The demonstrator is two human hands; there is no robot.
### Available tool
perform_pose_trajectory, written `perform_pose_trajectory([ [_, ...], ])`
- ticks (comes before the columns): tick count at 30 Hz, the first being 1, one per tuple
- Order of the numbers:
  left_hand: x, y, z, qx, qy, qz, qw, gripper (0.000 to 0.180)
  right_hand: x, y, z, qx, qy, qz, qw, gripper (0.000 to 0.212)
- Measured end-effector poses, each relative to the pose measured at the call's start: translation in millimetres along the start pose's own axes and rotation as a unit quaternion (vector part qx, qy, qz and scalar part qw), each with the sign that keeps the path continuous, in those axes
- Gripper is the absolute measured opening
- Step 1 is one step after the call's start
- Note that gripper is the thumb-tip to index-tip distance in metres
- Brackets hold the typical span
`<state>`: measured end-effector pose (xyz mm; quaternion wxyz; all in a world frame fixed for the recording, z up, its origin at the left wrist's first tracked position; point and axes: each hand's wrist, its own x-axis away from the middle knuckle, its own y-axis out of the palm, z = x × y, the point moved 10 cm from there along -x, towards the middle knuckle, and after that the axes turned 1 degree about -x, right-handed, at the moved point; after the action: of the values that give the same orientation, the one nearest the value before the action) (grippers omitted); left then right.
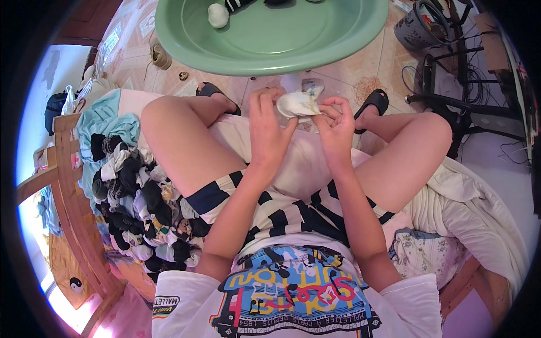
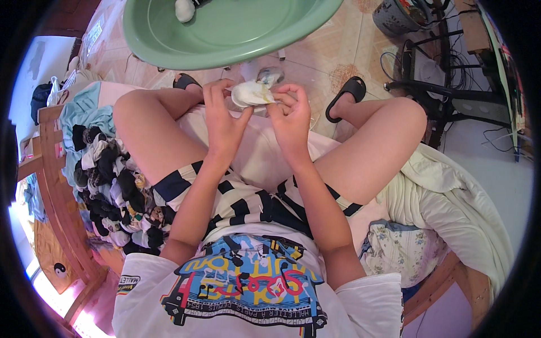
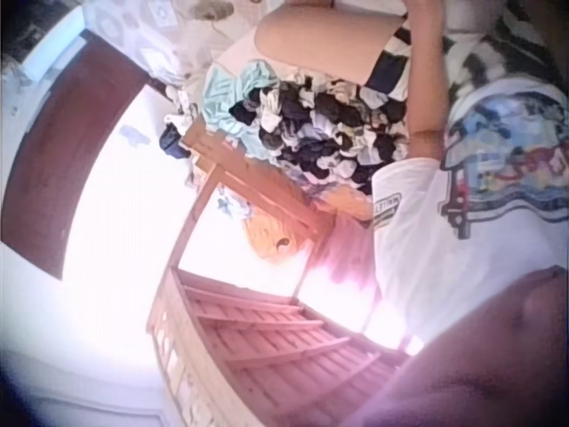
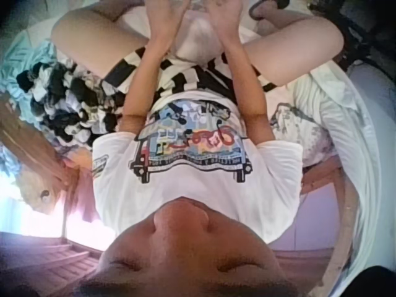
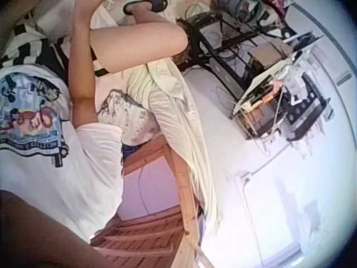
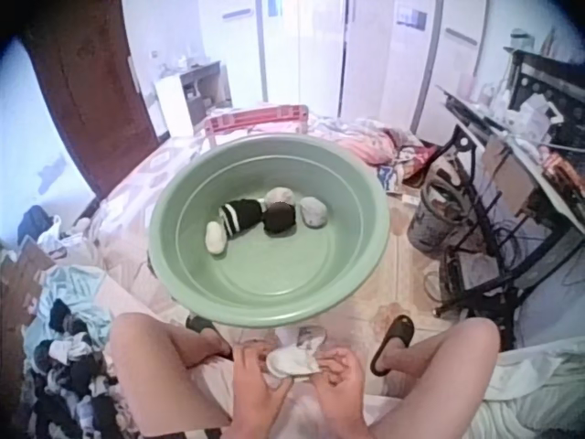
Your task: The person folds pairs of socks together by hand, rolling the opening of one sock over the other, and places each finished pair into a green basin while sitting on a bed.
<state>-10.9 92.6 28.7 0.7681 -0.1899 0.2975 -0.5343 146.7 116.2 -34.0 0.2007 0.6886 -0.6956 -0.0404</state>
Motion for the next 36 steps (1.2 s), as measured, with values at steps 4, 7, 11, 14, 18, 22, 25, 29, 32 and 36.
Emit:
perform_pose_trajectory([
  [4,-3.6,-7.8,10.8,-0.021,0.052,0.011,0.998,0.055,1.3,5.0,-4.2,0.002,0.003,-0.024,1.000,0.032],
  [7,-4.0,-3.6,5.8,0.005,0.036,-0.004,0.999,0.050,-0.1,7.5,-1.1,0.004,0.031,-0.067,0.997,0.032],
  [11,-1.8,14.3,-9.7,0.147,-0.040,-0.058,0.987,0.041,-0.5,6.5,-0.2,-0.122,0.092,-0.152,0.976,0.034],
  [14,8.7,36.6,-39.0,0.233,-0.154,-0.155,0.947,0.039,6.6,17.7,-0.9,-0.154,0.128,-0.175,0.964,0.035],
  [18,17.2,36.4,-44.3,0.353,-0.206,-0.081,0.909,0.037,6.8,22.9,-6.6,-0.200,0.159,-0.208,0.944,0.037],
  [22,16.8,38.2,-39.3,0.473,-0.297,-0.059,0.828,0.034,5.0,29.2,-12.9,-0.229,0.181,-0.227,0.929,0.038],
  [25,21.8,42.4,-38.2,0.532,-0.343,-0.070,0.771,0.032,5.8,32.5,-15.3,-0.251,0.193,-0.235,0.919,0.036],
  [29,26.1,52.5,-39.6,0.593,-0.353,-0.093,0.718,0.034,4.8,33.9,-8.8,-0.260,0.188,-0.275,0.906,0.032],
  [32,32.9,64.8,-48.5,0.613,-0.356,-0.136,0.692,0.035,2.0,30.1,-7.6,-0.233,0.185,-0.254,0.920,0.023],
  [36,32.4,67.2,-41.0,0.641,-0.375,-0.108,0.660,0.034,-3.5,21.5,2.8,-0.252,0.228,-0.197,0.920,0.017],
])
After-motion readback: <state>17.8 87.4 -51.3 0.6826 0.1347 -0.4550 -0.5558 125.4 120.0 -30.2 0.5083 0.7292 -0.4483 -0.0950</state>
